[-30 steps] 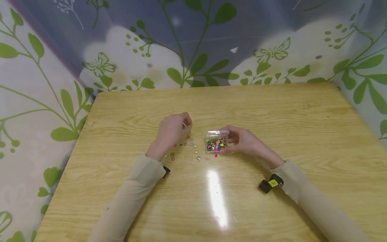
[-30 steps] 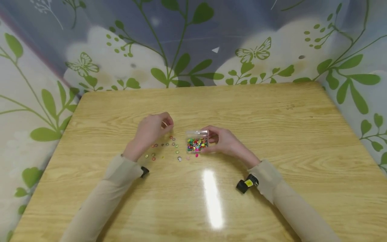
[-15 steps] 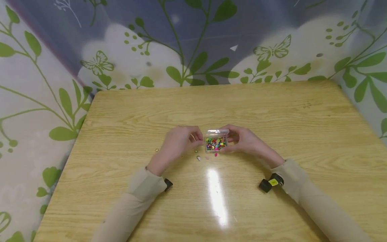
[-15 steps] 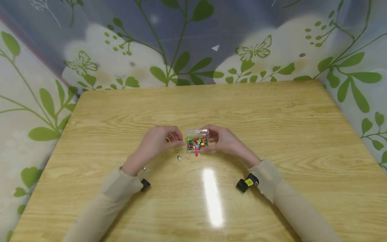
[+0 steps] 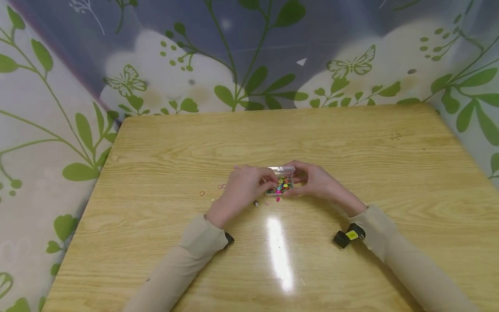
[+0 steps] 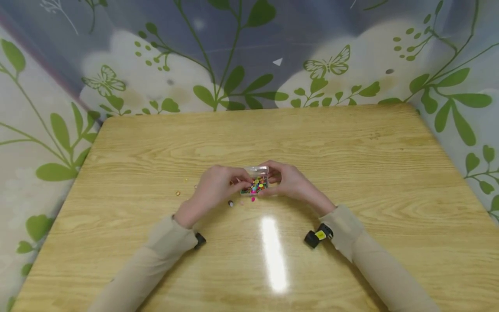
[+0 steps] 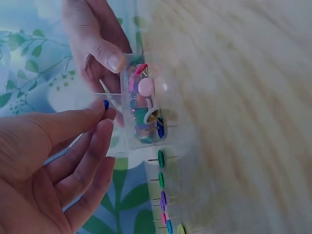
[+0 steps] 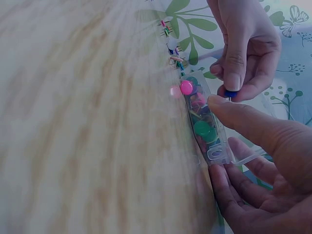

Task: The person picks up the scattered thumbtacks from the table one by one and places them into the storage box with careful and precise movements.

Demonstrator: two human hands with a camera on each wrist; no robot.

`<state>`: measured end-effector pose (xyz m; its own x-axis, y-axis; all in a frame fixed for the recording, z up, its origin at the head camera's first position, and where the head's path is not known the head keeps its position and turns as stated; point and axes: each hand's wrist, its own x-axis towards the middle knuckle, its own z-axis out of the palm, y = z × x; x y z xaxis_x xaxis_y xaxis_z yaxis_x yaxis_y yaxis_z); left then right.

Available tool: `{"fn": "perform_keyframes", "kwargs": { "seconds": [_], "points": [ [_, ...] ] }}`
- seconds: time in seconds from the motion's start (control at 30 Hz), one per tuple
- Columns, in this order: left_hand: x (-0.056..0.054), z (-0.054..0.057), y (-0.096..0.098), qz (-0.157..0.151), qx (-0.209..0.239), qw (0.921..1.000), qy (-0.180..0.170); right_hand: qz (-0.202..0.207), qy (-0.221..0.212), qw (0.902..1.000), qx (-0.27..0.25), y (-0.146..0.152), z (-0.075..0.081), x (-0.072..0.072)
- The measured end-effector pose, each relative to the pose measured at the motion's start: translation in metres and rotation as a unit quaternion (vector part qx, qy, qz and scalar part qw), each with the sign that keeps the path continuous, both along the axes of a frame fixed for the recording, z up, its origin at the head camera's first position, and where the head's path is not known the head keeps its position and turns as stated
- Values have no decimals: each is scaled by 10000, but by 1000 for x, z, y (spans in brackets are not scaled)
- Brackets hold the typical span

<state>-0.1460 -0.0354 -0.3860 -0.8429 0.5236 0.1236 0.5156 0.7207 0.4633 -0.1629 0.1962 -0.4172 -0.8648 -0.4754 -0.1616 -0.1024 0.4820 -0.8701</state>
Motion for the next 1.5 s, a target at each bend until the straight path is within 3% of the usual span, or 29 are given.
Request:
{"fn": "perform_keyframes", "kwargs": {
  "seconds": [0.37,0.77,1.0,1.23,1.37,1.5],
  "points": [
    [0,-2,0,232,192,9988,395,12,-2,10000,-53,0,-1,-1],
    [0,3,-2,224,267,9992,202,-49,-88,9999,-23,-1,2,1],
    [-4,16,-12,233,398,9989,-47,-34,-152,9998,-87,-1,2,2],
    [-19,27,-36,836,619,9946,4,-74,-167,9998,-24,-1,1,1],
    [-27,26,-47,1182,216,9927,42,-78,-165,9998,-11,-2,1,1],
    [-34,21,-53,1345,-185,9906,-136,-75,-150,9999,8,-2,1,1]
  ]
}}
